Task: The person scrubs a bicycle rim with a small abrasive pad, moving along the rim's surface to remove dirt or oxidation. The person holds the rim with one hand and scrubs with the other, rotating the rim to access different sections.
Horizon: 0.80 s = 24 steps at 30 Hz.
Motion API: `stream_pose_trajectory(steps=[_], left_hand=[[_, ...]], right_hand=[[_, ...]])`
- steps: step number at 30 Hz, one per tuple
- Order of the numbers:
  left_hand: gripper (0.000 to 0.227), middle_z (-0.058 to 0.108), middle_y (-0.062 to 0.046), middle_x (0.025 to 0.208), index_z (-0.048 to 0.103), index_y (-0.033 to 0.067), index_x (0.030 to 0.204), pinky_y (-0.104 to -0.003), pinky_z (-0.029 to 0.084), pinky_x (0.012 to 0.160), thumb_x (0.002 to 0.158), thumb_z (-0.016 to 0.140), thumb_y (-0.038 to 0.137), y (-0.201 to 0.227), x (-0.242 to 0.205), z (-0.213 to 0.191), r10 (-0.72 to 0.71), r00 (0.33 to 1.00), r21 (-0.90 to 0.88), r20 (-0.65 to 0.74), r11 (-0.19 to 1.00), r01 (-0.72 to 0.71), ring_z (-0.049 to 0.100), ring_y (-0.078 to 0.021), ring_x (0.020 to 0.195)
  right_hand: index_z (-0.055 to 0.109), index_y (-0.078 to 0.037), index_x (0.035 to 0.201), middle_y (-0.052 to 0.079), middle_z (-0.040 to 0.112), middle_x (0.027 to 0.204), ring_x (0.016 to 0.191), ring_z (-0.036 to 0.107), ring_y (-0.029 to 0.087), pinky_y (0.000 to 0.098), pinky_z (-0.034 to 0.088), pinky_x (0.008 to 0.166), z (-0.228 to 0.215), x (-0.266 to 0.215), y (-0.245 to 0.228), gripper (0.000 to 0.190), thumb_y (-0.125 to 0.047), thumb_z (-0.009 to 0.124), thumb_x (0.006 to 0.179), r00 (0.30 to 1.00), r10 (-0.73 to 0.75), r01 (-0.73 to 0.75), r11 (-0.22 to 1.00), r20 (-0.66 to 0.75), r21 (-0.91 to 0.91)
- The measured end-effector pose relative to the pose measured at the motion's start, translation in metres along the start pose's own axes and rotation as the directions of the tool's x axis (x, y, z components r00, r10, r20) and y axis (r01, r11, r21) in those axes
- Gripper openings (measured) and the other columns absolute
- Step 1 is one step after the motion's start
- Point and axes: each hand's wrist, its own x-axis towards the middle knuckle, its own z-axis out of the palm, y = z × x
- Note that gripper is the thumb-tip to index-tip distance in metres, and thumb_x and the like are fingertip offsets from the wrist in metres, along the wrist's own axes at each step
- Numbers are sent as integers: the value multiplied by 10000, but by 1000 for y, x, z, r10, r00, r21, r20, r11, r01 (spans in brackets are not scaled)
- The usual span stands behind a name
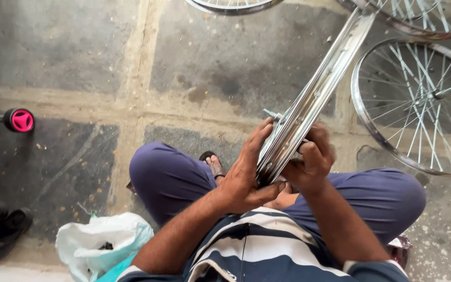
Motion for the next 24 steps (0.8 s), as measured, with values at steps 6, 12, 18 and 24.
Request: stream_pose_trajectory(steps=[6,12,18,24], left_hand=[[1065,135,-334,1732,31,48,1681,-583,268,1352,902,747,165,-3,-2,2,3,1000,34,2,999,-3,222,-494,1643],[1123,63,-352,1722,-46,48,1670,-609,233,1346,890,751,179,-4,-7,9,16,998,58,-54,998,-13,167,-520,1635],[1118,97,-335,1738,-32,49,1680,-595,217,1367,891,746,200,-8,-9,5,-30,999,32,-22,999,31,172,-500,1652],[1111,120,-319,1738,-16,61,1682,-575,226,1385,891,749,210,-8,-10,9,-10,999,42,-35,999,11,191,-475,1659]], right_hand=[[620,-62,1234,104,687,1248,1126,697,171,350,620,967,7,-39,23,372,14,857,958,815,432,-527,275,387,804],[746,-60,1244,89,770,1106,954,756,100,263,639,820,14,-25,32,344,80,808,936,924,327,-381,837,198,393],[654,53,1327,165,740,1222,1074,741,221,352,636,921,-6,1,34,384,-31,790,977,633,262,-773,160,728,614],[607,-93,1124,140,738,1202,1061,764,205,273,627,864,3,-12,4,299,7,815,934,999,47,-46,998,-26,32]])
